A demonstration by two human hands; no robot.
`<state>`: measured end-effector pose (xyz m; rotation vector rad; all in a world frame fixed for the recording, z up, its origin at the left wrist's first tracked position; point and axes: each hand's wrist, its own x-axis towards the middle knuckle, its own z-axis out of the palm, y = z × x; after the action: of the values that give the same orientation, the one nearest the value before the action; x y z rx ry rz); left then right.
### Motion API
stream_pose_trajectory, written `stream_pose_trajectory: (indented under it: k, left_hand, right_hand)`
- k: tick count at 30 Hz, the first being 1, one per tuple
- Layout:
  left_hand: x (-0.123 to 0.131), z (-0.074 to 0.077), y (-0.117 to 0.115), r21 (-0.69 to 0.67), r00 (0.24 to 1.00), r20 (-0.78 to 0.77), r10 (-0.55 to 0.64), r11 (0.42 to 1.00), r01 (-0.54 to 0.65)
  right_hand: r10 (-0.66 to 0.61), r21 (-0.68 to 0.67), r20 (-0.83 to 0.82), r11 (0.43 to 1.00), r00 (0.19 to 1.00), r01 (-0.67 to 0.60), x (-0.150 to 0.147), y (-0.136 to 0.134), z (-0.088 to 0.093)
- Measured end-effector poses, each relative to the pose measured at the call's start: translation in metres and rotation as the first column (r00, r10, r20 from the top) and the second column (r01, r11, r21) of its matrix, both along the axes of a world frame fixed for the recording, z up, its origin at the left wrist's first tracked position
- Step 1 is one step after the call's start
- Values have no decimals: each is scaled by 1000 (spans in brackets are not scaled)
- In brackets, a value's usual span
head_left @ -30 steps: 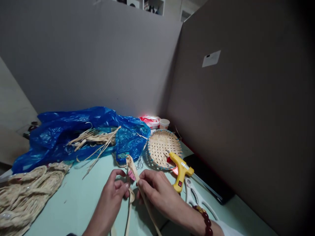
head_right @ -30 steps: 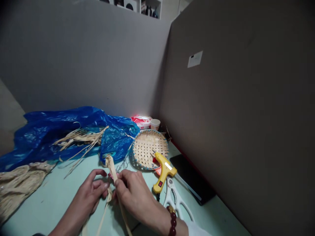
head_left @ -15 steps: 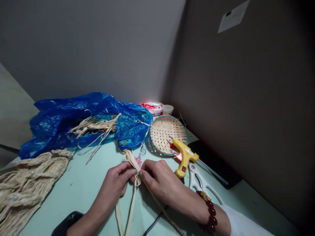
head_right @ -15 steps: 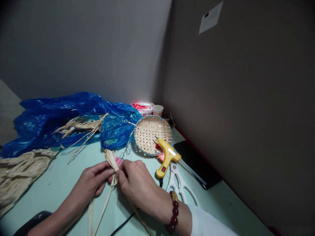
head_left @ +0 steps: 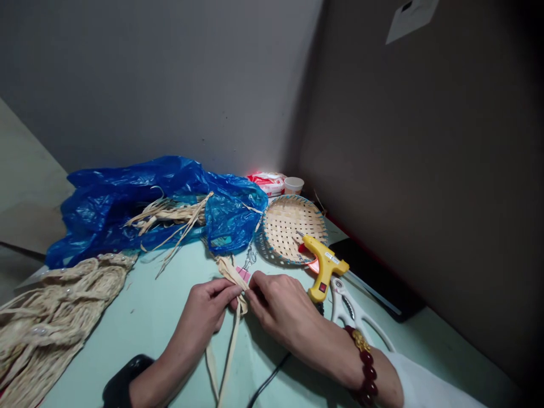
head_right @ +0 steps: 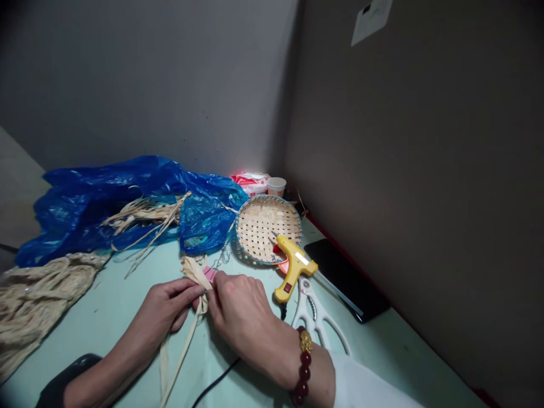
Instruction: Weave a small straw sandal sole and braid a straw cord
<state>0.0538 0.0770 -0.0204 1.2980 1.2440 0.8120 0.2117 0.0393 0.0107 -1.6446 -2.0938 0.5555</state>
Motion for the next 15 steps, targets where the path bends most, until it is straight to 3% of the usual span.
stream_pose_trajectory:
  k: [6, 15]
  left_hand:
    - [-1, -1, -1, 14, 1000, -22, -4, 1000, 5]
    - [-2, -2, -1, 33, 998, -55, 9, 999, -8]
  right_hand:
    - [33, 26, -4, 999, 999, -33, 2, 2, -2]
    - [25, -53, -81, 998, 996, -29, 6, 3, 2]
